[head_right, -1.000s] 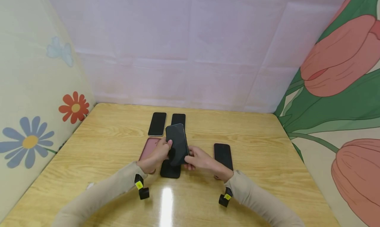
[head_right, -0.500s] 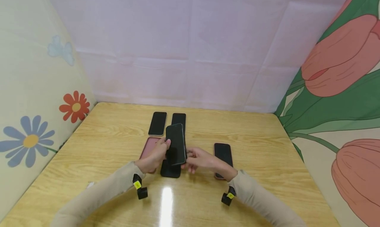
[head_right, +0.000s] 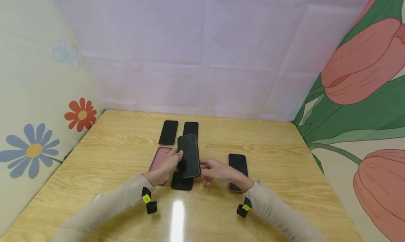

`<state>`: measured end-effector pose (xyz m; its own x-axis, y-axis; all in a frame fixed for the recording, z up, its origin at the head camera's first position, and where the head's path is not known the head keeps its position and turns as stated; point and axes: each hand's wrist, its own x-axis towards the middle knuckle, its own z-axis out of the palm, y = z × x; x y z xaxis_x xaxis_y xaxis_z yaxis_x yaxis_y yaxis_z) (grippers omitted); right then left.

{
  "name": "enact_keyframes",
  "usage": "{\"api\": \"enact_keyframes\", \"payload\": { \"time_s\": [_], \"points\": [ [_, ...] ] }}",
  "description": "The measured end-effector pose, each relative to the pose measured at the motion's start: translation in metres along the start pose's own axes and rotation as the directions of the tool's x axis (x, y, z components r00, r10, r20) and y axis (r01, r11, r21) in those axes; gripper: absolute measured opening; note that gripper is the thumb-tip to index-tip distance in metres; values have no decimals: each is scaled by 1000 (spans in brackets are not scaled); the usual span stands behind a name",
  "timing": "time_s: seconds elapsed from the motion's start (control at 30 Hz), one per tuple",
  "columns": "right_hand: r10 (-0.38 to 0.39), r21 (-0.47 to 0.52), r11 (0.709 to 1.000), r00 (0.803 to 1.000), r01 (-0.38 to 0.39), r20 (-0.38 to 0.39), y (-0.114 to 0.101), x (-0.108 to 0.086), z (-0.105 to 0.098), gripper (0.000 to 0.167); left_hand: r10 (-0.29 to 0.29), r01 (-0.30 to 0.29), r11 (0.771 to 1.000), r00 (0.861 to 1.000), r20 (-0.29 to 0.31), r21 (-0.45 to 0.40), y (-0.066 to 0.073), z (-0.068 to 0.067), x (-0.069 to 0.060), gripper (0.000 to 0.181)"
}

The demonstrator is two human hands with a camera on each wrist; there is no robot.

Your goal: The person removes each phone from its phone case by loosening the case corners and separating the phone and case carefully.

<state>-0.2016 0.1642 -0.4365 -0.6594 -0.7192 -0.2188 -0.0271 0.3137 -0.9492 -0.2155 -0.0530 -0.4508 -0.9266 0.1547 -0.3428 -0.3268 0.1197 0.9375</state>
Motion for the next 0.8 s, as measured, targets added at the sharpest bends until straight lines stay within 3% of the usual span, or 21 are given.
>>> {"api": "enact_keyframes", "payload": {
  "time_s": [0.23,0.43,0.67,0.8],
  "points": [
    [49,-30,998,994,-53,-103,4,1,-1,47,14,-13,999,999,29,-35,-5,3,-2,34],
    [38,-53,997,979,-50,-201,2,3,-4,48,53,-51,995,998,29,-87,-7,5,-1,27],
    [39,-101,992,942,-76,-333,-4,4,-3,45,77,-73,991,996,35,-116,-9,6,-1,20],
    [32,-85,994,931,-68,-365,-8,5,-3,42,92,-86,988,995,45,-126,-9,6,-1,21]
  ]
}}
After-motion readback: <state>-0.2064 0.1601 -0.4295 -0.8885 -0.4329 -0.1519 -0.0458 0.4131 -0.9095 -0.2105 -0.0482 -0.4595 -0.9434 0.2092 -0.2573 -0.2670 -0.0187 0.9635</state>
